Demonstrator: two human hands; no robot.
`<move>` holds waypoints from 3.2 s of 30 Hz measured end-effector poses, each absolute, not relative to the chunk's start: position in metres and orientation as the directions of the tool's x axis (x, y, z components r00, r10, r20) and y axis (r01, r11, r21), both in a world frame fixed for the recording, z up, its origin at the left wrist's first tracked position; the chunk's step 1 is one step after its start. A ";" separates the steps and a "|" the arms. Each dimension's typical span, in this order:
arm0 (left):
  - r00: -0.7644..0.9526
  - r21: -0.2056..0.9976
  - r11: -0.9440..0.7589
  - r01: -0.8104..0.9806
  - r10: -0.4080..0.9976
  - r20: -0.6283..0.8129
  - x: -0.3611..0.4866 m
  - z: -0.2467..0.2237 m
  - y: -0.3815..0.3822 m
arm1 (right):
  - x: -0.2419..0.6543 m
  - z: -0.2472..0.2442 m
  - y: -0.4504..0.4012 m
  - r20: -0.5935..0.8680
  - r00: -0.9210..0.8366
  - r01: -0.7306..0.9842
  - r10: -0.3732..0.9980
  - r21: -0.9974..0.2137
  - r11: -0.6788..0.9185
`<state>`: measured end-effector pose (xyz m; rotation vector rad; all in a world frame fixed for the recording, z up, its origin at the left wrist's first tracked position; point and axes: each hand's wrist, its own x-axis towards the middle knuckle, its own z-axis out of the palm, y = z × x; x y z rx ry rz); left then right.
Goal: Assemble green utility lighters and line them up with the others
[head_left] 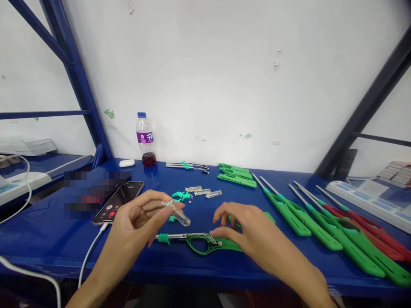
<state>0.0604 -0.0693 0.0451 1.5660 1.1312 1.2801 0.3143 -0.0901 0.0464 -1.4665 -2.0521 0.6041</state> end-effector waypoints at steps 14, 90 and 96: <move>0.337 0.767 -0.496 0.408 0.862 0.378 0.071 0.014 -0.052 | 0.319 0.037 -0.083 0.011 -0.348 0.802 0.937 -0.513 0.304; 0.517 0.509 -0.561 0.653 0.821 0.241 0.054 -0.004 -0.048 | 0.324 0.025 -0.058 0.035 -0.501 0.567 0.865 -0.742 0.358; 0.522 0.531 -0.516 0.672 0.839 0.156 0.059 0.003 -0.047 | 0.320 0.026 -0.068 0.093 -0.468 0.699 0.879 -0.570 0.432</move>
